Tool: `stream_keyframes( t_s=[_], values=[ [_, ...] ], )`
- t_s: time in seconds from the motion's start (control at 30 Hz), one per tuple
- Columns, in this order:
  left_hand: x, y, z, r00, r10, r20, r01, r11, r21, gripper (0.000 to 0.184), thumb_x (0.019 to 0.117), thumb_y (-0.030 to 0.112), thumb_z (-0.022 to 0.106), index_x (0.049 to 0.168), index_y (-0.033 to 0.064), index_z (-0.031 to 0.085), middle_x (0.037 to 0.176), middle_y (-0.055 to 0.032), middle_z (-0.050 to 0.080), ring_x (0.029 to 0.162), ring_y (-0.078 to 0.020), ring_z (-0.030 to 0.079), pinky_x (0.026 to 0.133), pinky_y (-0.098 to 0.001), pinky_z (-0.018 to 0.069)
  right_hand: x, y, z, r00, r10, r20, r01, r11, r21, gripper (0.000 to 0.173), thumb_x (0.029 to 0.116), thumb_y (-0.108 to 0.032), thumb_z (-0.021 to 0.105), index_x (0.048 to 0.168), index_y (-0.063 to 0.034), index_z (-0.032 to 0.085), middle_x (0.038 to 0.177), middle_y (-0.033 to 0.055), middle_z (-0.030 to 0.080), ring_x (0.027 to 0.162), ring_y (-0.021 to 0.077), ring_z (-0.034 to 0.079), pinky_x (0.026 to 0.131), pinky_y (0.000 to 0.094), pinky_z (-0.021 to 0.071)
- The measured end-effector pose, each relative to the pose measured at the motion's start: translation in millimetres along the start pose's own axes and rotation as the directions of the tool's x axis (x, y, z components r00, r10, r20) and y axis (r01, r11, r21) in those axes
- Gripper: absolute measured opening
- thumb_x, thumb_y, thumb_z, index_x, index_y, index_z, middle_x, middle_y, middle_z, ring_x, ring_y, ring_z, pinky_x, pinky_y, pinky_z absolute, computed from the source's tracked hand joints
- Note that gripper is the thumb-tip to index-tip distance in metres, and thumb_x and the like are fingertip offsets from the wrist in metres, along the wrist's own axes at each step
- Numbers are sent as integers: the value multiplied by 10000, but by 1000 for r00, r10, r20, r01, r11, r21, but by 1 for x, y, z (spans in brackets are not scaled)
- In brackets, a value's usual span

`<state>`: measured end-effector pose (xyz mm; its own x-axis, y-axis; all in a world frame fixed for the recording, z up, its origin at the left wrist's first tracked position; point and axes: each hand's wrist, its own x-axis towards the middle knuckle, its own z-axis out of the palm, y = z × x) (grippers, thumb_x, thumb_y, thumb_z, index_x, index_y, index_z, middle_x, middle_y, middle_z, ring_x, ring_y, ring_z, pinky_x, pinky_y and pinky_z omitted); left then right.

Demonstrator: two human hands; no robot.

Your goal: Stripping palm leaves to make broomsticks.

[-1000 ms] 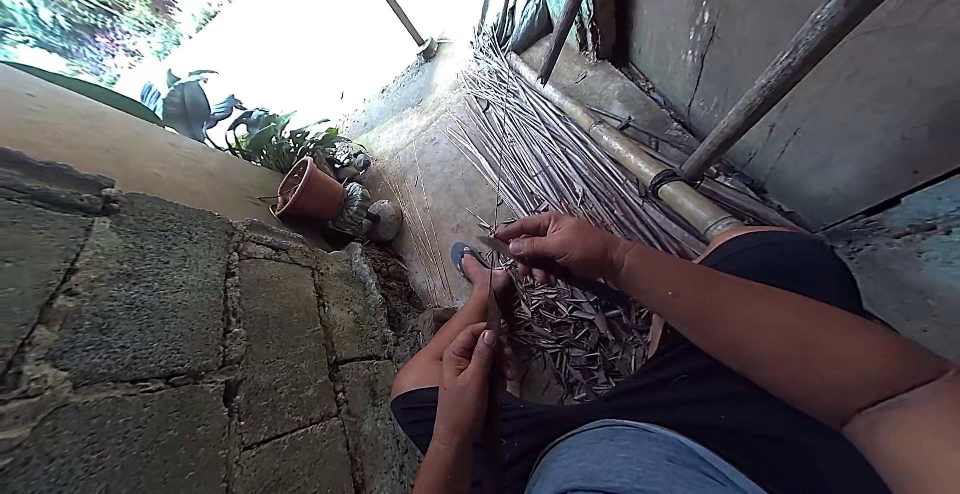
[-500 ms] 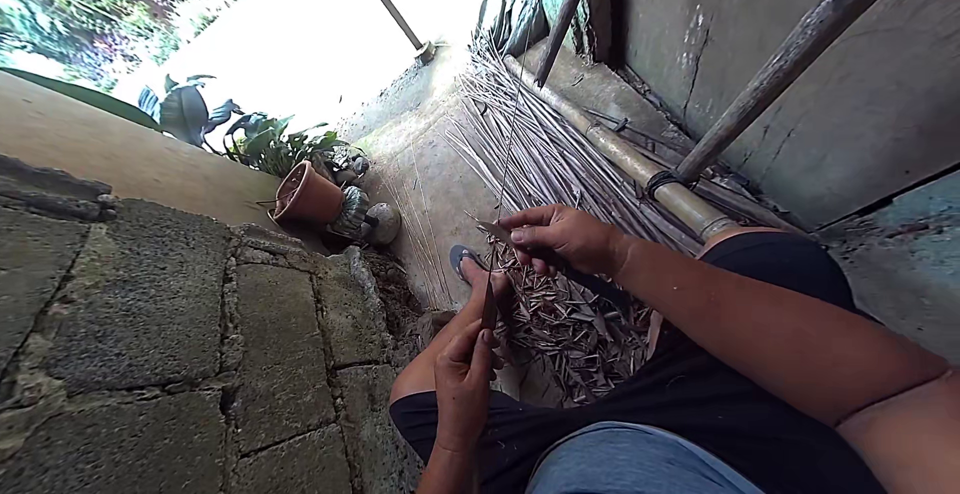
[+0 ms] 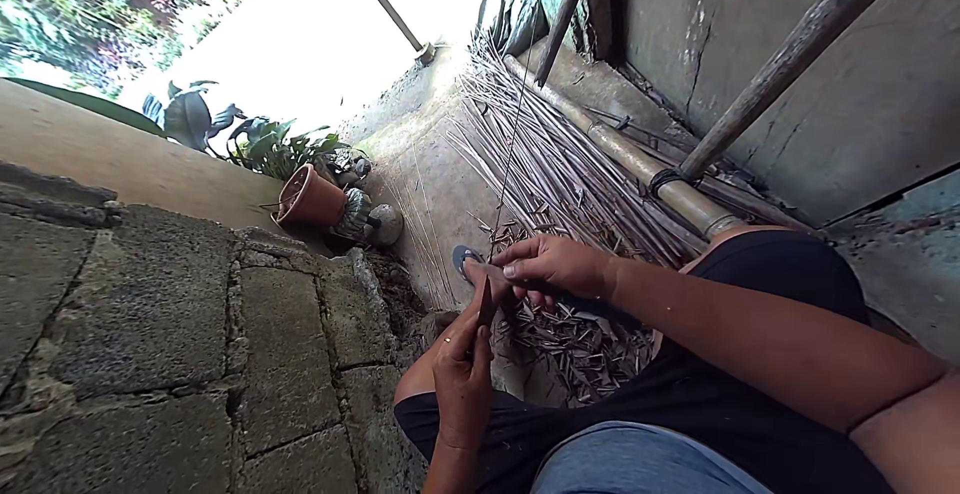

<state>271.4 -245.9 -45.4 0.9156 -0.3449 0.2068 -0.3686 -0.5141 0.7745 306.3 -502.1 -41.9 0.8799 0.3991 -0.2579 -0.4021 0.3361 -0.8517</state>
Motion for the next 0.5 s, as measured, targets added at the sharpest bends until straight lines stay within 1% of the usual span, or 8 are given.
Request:
stream_keyframes(
  t_s=[0.07, 0.2, 0.23, 0.3, 0.37, 0.4, 0.43, 0.5],
  values=[
    [0, 0, 0, 1000, -5, 1, 5, 1000, 1, 219, 995, 80, 592, 1140, 14, 743, 887, -35, 736, 619, -86, 645, 568, -233, 574, 3, -3, -7, 999, -3, -52, 5, 1000, 31, 322, 1069, -160, 536, 1368, -66, 612, 781, 53, 664, 527, 99, 577, 472, 214, 486],
    [3, 0, 0, 1000, 6, 4, -6, 1000, -9, 230, 995, 80, 592, 1157, 7, 739, 873, -36, 729, 613, -85, 639, 560, -231, 570, 1, 2, -1, 998, 22, 53, -22, 1000, 12, 332, 1060, -164, 548, 1374, -69, 599, 785, 50, 664, 523, 100, 584, 474, 224, 503],
    [4, 0, -1, 1000, 8, 6, -8, 1000, -4, 229, 997, 83, 591, 1154, 8, 740, 873, -36, 729, 616, -85, 641, 562, -232, 572, 2, 1, -1, 999, 19, 39, -20, 999, 32, 328, 1060, -159, 546, 1368, -62, 601, 779, 49, 660, 522, 98, 582, 472, 222, 501],
    [3, 0, -2, 1000, 10, 10, -10, 1000, 14, 231, 998, 90, 591, 1157, 15, 741, 887, -31, 735, 625, -82, 647, 575, -232, 576, 4, -6, -9, 998, 8, -55, -3, 995, 95, 317, 1072, -161, 527, 1364, -60, 598, 772, 41, 649, 530, 83, 569, 480, 203, 484],
    [2, -2, -3, 1000, 26, 12, -27, 999, 30, 228, 997, 94, 596, 1157, 25, 742, 907, -29, 738, 645, -80, 654, 598, -238, 585, 8, -12, -22, 990, 5, -143, 22, 982, 187, 313, 1082, -162, 516, 1369, -72, 599, 758, 60, 650, 523, 82, 569, 474, 192, 481],
    [2, -3, -2, 999, 35, 10, -35, 999, 37, 231, 998, 96, 597, 1165, 31, 744, 912, -25, 738, 649, -78, 653, 603, -238, 585, 8, -13, -26, 988, 11, -151, 21, 978, 206, 312, 1082, -165, 515, 1372, -83, 597, 757, 68, 650, 522, 86, 573, 473, 195, 485],
    [3, -3, -1, 999, 36, 10, -36, 999, 38, 234, 999, 96, 596, 1170, 32, 743, 917, -24, 737, 655, -77, 653, 607, -236, 584, 7, -11, -25, 992, 15, -128, 10, 980, 197, 318, 1080, -163, 519, 1380, -86, 590, 763, 68, 649, 526, 92, 577, 477, 202, 490],
    [4, -2, 1, 1000, 18, 10, -19, 999, 29, 243, 1015, 113, 584, 1185, 28, 736, 916, -27, 737, 664, -87, 663, 603, -241, 588, 3, -4, -15, 1000, 13, -3, -12, 995, 104, 349, 1068, -170, 540, 1403, -79, 573, 773, 51, 653, 537, 96, 586, 480, 216, 497]
  ],
)
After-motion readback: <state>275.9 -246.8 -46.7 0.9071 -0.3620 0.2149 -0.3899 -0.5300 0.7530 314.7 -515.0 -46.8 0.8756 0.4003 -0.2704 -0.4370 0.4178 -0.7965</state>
